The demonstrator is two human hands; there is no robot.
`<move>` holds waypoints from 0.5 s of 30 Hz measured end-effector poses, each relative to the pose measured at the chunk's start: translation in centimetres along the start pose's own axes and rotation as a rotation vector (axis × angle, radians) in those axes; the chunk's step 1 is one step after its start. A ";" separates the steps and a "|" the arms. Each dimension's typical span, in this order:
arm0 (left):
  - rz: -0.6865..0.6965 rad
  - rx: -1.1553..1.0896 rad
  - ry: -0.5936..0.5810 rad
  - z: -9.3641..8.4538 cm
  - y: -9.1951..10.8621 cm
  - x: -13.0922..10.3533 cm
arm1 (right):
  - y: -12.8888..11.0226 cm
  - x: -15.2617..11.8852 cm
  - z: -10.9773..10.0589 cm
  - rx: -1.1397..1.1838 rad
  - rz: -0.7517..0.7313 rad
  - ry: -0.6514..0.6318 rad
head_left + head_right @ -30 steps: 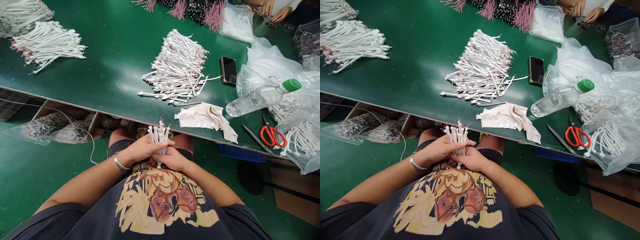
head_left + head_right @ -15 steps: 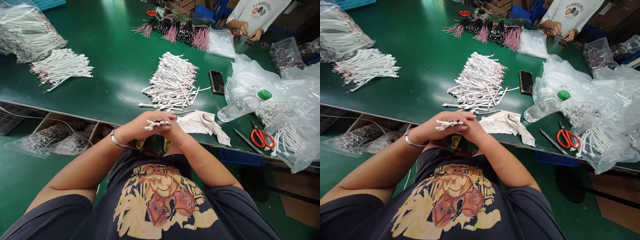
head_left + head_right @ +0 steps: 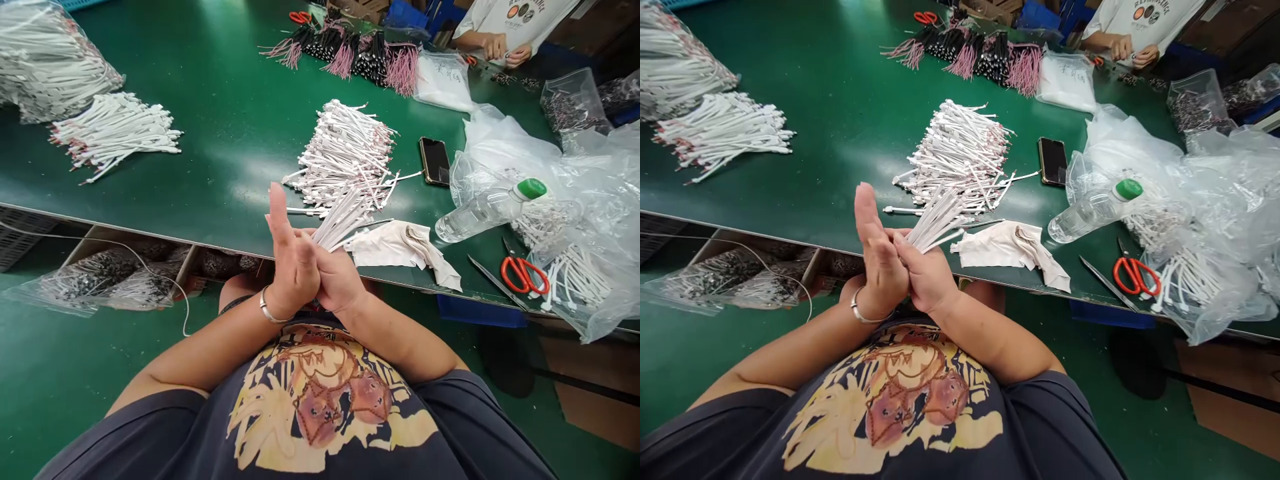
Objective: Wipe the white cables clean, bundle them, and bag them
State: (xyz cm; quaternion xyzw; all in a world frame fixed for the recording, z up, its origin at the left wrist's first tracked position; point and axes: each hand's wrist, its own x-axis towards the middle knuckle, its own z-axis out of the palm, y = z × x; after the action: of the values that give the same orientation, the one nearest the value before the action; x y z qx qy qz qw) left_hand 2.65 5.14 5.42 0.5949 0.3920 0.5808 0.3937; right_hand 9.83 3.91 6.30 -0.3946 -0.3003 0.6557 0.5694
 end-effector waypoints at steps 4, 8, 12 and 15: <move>0.020 -0.089 0.128 1.2 0.4 -0.3 | 0.1 0.0 0.5 0.056 0.050 0.050; 0.242 -0.132 0.279 1.9 0.3 -0.2 | -1.0 0.9 0.0 0.179 0.066 0.013; 0.148 -0.165 0.279 2.3 1.0 -0.2 | -0.8 0.9 0.2 0.148 0.058 -0.032; 0.073 -0.162 0.277 1.9 1.6 -0.1 | -0.1 0.3 0.6 0.111 0.059 -0.045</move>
State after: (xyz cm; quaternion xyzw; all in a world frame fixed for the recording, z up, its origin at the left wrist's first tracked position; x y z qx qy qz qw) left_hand 4.52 4.45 6.82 0.4894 0.3727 0.7009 0.3610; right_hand 9.38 4.27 6.67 -0.3564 -0.2646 0.6964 0.5639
